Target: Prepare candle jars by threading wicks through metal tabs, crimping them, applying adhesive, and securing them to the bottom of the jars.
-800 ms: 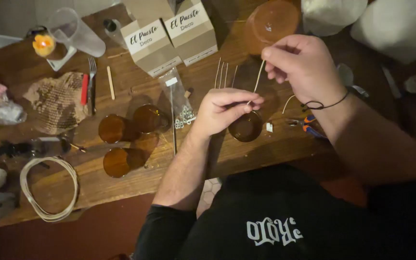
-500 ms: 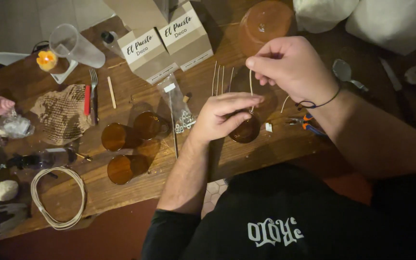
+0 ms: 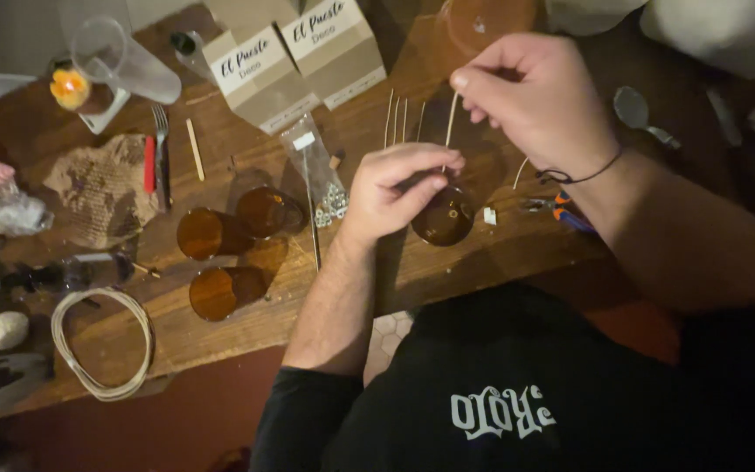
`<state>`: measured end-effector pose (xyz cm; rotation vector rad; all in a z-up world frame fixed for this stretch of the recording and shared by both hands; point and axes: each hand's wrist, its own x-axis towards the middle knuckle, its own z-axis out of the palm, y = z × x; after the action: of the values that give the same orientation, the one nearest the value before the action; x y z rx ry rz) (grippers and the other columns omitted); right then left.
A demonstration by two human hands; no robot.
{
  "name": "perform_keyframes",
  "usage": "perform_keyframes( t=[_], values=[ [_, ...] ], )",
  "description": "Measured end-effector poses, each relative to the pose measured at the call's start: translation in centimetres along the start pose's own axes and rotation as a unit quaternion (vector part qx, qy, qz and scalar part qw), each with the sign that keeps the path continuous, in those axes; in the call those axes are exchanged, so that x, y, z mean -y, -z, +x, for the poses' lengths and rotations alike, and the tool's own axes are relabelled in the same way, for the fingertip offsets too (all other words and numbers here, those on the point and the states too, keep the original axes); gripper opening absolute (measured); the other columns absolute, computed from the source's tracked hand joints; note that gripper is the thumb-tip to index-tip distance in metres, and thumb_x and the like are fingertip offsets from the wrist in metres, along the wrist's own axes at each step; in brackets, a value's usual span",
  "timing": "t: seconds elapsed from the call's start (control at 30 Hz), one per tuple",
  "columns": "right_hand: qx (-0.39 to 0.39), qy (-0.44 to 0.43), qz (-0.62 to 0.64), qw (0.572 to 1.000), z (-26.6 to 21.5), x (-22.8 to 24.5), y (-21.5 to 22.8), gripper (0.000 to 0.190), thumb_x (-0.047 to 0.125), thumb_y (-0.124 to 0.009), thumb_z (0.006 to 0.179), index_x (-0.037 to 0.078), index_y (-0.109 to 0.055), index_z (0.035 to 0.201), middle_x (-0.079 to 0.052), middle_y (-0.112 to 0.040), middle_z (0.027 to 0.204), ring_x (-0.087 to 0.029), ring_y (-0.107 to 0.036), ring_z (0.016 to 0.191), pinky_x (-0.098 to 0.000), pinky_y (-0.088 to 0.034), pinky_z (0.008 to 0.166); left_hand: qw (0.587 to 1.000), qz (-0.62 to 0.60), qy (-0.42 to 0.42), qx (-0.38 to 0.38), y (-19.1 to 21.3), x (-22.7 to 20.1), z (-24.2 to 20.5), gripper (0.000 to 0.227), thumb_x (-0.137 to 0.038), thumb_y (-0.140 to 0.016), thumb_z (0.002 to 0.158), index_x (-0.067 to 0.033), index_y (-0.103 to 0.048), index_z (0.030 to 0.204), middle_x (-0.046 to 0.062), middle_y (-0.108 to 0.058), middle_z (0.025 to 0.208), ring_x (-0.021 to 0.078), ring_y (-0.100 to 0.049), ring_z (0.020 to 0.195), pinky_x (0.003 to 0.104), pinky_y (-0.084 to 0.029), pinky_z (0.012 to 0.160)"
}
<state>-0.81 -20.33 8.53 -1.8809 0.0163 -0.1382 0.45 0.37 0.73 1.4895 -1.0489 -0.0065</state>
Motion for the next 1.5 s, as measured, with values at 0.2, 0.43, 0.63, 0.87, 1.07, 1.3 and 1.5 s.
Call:
perform_keyframes(
  t=[0.2, 0.43, 0.63, 0.87, 1.07, 1.3, 1.5],
  values=[
    [-0.027, 0.019, 0.041, 0.999, -0.8, -1.9, 0.5, 0.004, 0.004, -0.074, 0.105, 0.004, -0.073, 0.100, -0.006, -0.070, 0.078, -0.007, -0.062, 0.066, -0.0171, -0.049, 0.059, 1.000, -0.027, 0.010, -0.003, 0.1, -0.4, 0.2, 0.009, -0.004, -0.066, 0.101, -0.0063, -0.073, 0.105, 0.007, -0.077, 0.097, 0.0198, -0.077, 0.089, 0.030, -0.062, 0.085],
    [-0.064, 0.021, -0.067, 0.995, -2.7, -0.2, 0.9, 0.013, 0.004, -0.071, 0.106, 0.008, -0.077, 0.096, -0.001, -0.071, 0.081, -0.006, -0.062, 0.070, -0.0192, -0.050, 0.065, 0.992, -0.075, 0.081, -0.062, -0.1, -0.3, -0.3, 0.020, 0.006, -0.066, 0.096, -0.0085, -0.075, 0.105, 0.007, -0.078, 0.093, 0.0160, -0.077, 0.086, 0.027, -0.064, 0.084],
    [-0.114, 0.157, -0.014, 0.981, -3.5, -4.1, 1.9, 0.013, -0.016, -0.069, 0.109, -0.007, -0.075, 0.101, -0.013, -0.069, 0.081, -0.015, -0.059, 0.067, -0.0271, -0.046, 0.065, 0.992, -0.103, 0.069, -0.023, 0.6, -1.9, -0.7, 0.019, 0.004, -0.066, 0.100, -0.0095, -0.073, 0.111, 0.008, -0.077, 0.093, 0.0137, -0.076, 0.086, 0.024, -0.064, 0.083],
    [-0.239, 0.198, 0.098, 0.945, -6.9, -6.6, 5.2, 0.011, -0.015, -0.058, 0.111, -0.011, -0.061, 0.101, -0.024, -0.055, 0.072, -0.027, -0.056, 0.063, -0.0376, -0.047, 0.065, 0.908, 0.307, 0.146, 0.247, 0.9, -8.4, 1.2, 0.045, -0.005, -0.056, 0.069, -0.0149, -0.079, 0.106, 0.002, -0.075, 0.120, 0.0277, -0.075, 0.095, 0.045, -0.060, 0.076],
    [-0.174, 0.162, 0.032, 0.971, -10.7, -7.1, 6.6, 0.015, -0.021, -0.056, 0.108, -0.013, -0.062, 0.096, -0.021, -0.061, 0.083, -0.024, -0.058, 0.074, -0.0347, -0.050, 0.073, 0.720, 0.446, 0.256, 0.466, -2.4, -7.3, 2.3, 0.031, -0.014, -0.061, 0.064, -0.0168, -0.074, 0.093, 0.000, -0.066, 0.100, 0.0373, -0.069, 0.069, 0.049, -0.047, 0.047],
    [-0.138, 0.164, 0.016, 0.977, -12.1, -7.7, 6.4, 0.017, -0.023, -0.062, 0.107, -0.011, -0.066, 0.096, -0.020, -0.067, 0.092, -0.024, -0.064, 0.084, -0.0341, -0.052, 0.086, 0.557, 0.498, 0.321, 0.582, -5.3, -7.1, 4.7, 0.027, -0.022, -0.065, 0.086, -0.0209, -0.078, 0.110, -0.002, -0.072, 0.112, 0.0273, -0.074, 0.093, 0.039, -0.059, 0.065],
    [-0.106, 0.172, -0.013, 0.979, -12.6, -6.5, 6.4, 0.017, -0.022, -0.063, 0.103, -0.009, -0.066, 0.091, -0.017, -0.067, 0.088, -0.025, -0.063, 0.085, -0.0357, -0.051, 0.085, 0.522, 0.513, 0.334, 0.594, -6.6, -6.2, 3.8, 0.037, -0.031, -0.071, 0.088, -0.0216, -0.073, 0.124, -0.003, -0.072, 0.119, 0.0288, -0.073, 0.105, 0.041, -0.063, 0.075]
  ],
)
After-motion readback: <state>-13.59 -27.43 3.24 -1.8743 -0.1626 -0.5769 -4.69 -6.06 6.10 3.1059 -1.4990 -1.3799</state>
